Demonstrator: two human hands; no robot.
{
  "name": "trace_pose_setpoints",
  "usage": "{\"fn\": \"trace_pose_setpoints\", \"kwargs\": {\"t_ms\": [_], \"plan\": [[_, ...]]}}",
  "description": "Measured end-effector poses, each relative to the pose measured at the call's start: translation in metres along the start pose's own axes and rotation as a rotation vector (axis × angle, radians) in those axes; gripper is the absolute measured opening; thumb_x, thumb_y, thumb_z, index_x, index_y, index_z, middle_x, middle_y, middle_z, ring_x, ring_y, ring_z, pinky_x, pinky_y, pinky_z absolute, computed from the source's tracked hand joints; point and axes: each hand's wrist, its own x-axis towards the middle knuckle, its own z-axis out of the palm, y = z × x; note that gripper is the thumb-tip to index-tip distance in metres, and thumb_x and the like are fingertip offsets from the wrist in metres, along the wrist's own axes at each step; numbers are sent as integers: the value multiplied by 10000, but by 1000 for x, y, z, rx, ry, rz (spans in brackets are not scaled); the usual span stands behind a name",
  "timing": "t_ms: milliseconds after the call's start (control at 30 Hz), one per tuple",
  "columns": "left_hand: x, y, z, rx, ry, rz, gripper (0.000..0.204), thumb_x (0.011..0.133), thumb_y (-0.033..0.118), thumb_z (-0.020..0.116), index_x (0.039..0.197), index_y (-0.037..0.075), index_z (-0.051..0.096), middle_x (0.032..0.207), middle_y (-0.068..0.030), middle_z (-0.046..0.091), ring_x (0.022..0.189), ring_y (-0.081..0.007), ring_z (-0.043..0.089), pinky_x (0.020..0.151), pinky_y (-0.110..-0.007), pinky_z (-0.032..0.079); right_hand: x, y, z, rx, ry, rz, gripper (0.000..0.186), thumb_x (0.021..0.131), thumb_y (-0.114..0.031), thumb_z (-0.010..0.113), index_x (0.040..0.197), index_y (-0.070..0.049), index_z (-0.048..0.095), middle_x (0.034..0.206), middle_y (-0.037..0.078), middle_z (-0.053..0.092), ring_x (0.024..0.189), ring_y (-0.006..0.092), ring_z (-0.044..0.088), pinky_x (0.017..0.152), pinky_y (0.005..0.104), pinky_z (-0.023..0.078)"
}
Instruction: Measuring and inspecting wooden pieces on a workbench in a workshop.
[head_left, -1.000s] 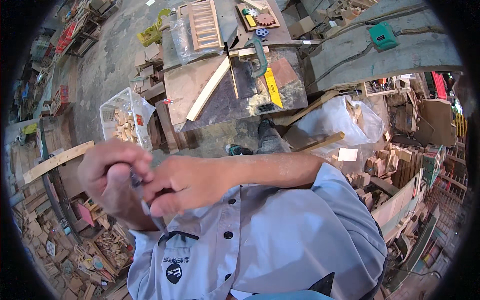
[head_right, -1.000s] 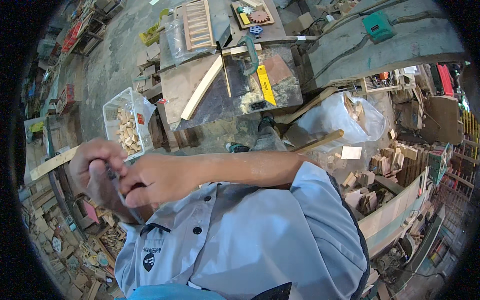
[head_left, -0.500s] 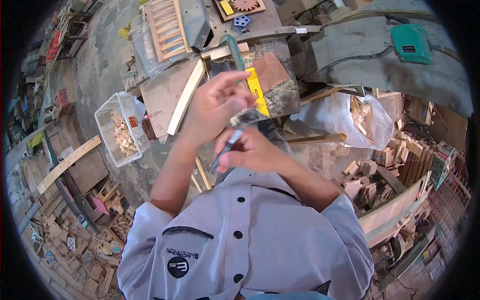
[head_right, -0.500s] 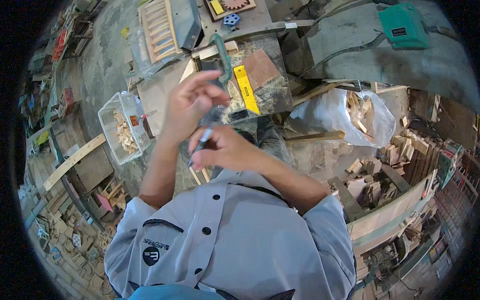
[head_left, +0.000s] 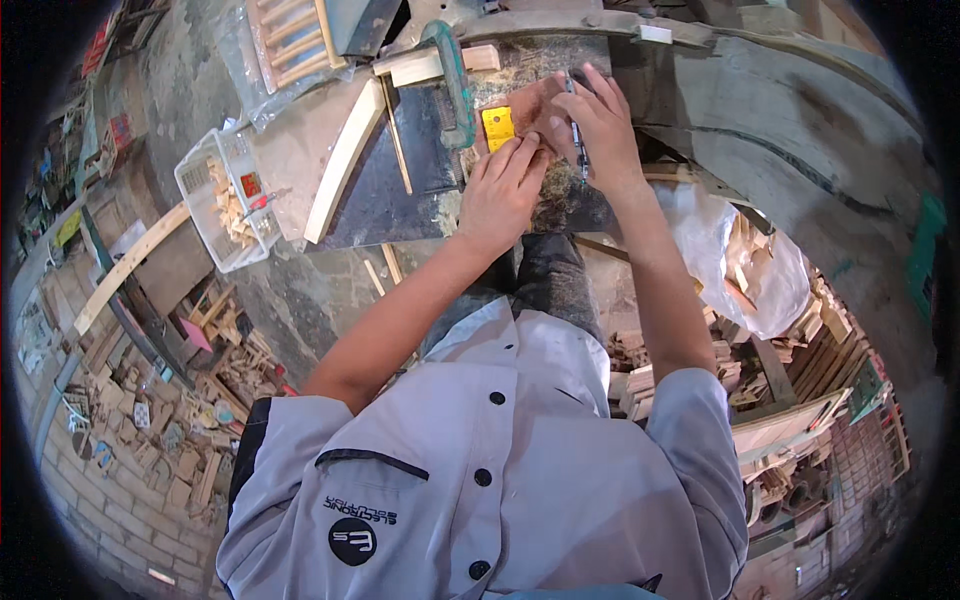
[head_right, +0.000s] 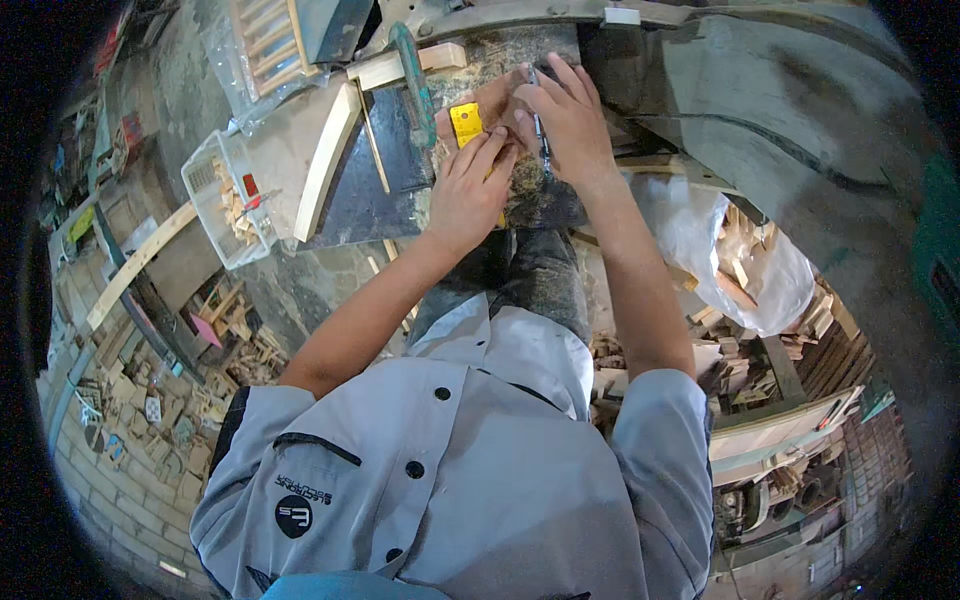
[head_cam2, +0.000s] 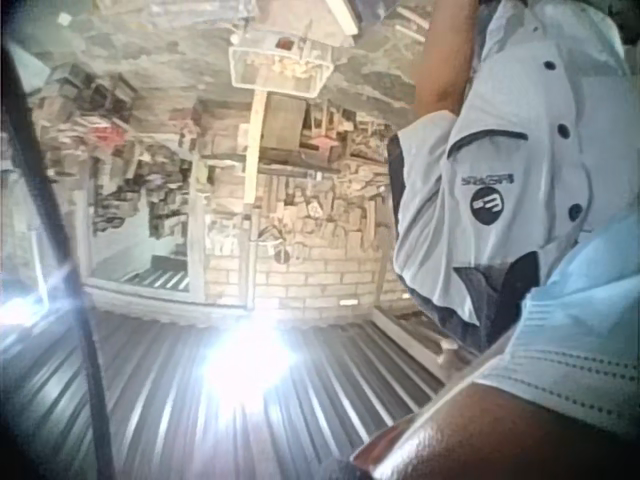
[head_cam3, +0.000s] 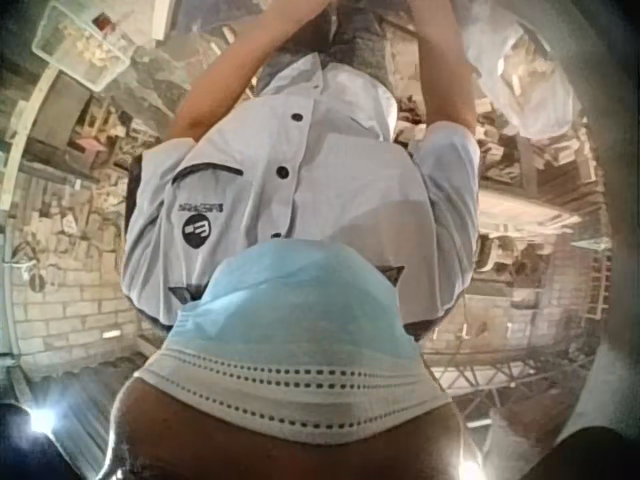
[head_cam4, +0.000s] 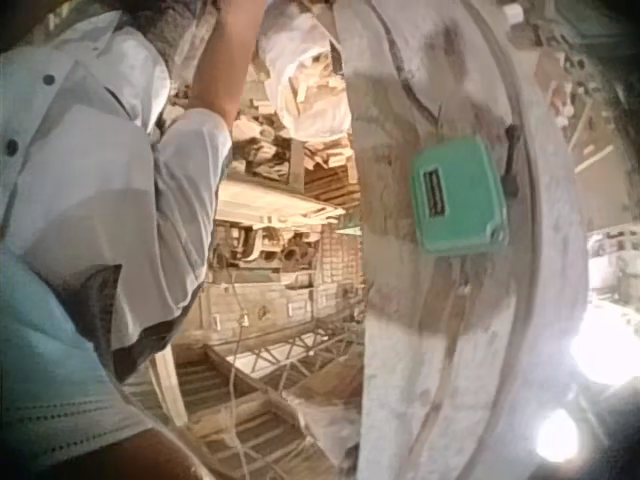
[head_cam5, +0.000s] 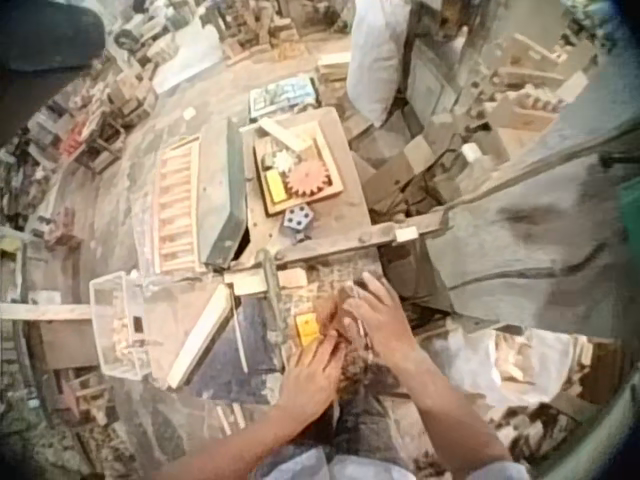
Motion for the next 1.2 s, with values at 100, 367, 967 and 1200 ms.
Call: {"fn": "trace_pose_setpoints", "kwargs": {"t_ms": [100,367,967,1200], "plan": [[-3,-4,6,-54,54,5,405,918,166,653,1307,84,727,1492,-82,605,1354,-279,577,1130,-449,455,-8,4,0,107,-119,-76,132,969,-204,747,1082,-141,719,1148,63,775,1411,327,588,1251,560,331],[0,-6,4,-81,117,-3,325,895,139,714,1212,101,771,1412,-33,672,1313,-242,609,1048,-413,488,-16,-15,2,653,191,440,267,1020,-224,724,1158,1,760,1018,112,794,918,223,771,879,336,590],[-5,-18,2,-104,112,49,307,895,161,727,1196,132,781,1427,22,671,1305,-246,604,1042,-418,475,2,20,11,263,183,292,166,836,-190,837,971,-98,809,893,95,769,786,255,754,729,348,597],[-6,-18,2,-96,97,42,307,901,168,724,1202,140,779,1436,31,666,1315,-241,596,1043,-427,471,5,26,8,113,55,158,185,847,-144,838,994,-46,784,880,100,766,768,179,730,741,316,595]]}}
